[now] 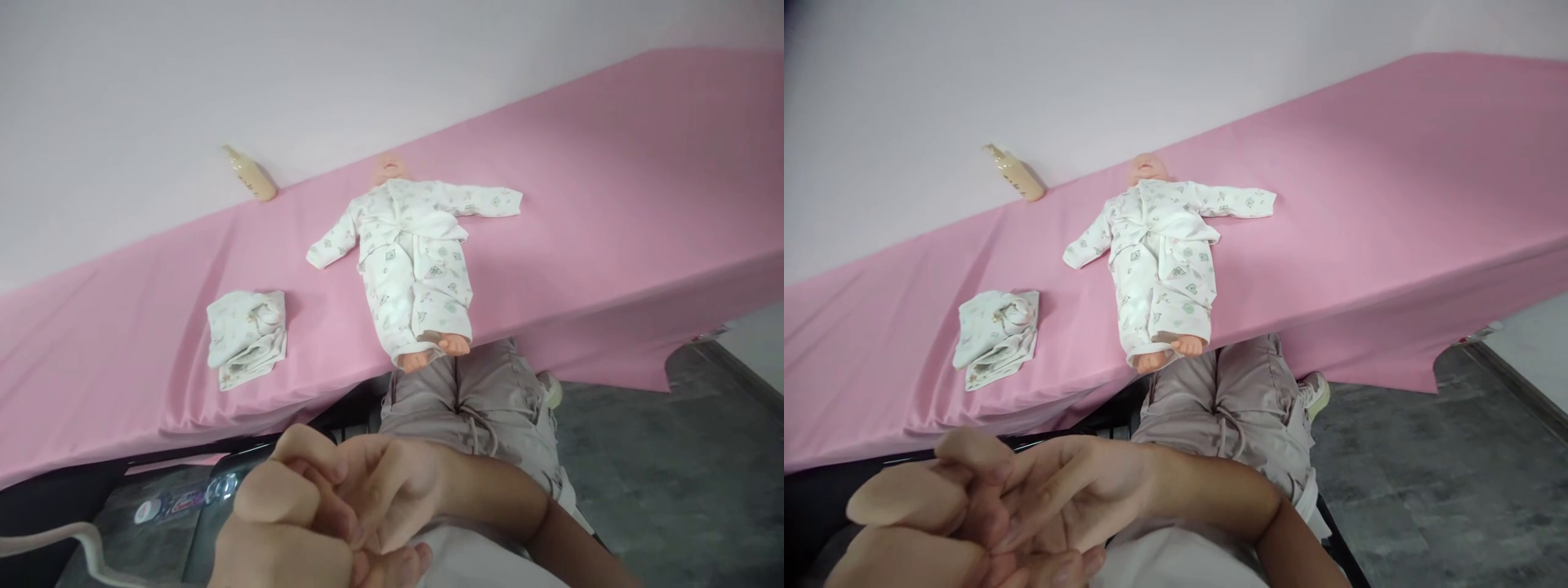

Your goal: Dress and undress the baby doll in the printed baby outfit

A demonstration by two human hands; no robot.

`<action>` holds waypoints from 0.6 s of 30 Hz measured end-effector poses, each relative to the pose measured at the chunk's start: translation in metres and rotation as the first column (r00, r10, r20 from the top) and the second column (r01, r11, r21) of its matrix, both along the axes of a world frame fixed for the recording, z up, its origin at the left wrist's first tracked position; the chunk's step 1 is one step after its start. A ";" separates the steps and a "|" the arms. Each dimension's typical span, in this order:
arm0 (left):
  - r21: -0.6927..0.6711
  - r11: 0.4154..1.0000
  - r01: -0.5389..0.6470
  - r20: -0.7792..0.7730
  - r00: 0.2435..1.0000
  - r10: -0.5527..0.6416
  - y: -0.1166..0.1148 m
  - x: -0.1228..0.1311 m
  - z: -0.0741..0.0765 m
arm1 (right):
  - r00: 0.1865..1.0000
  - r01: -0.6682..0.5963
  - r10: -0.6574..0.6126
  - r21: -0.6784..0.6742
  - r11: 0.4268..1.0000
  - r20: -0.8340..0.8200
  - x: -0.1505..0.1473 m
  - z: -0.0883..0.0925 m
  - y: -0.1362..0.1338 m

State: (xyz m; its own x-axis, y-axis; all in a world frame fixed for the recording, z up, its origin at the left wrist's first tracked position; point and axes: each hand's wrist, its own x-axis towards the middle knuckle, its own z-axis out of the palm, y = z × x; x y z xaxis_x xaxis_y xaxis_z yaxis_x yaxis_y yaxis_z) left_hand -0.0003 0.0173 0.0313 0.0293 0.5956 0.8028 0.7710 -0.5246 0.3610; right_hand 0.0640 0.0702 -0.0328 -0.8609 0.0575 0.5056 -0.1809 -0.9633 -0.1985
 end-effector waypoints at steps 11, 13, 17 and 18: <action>0.153 0.988 0.021 0.112 0.993 -0.039 0.018 0.022 0.014 | 0.999 0.025 -0.026 0.041 0.999 0.033 -0.001 -0.004 0.001; 0.135 0.991 -0.008 0.124 0.992 -0.009 0.018 0.026 0.015 | 0.997 0.053 -0.054 0.011 0.999 0.048 0.001 -0.002 0.001; 0.167 0.986 0.000 0.127 0.992 -0.022 0.019 0.027 0.016 | 0.992 0.106 -0.107 0.027 0.994 0.066 0.009 0.007 0.005; 0.167 0.986 -0.002 0.135 0.991 -0.020 0.020 0.026 0.016 | 0.991 0.110 -0.113 0.039 0.993 0.074 0.011 0.009 0.005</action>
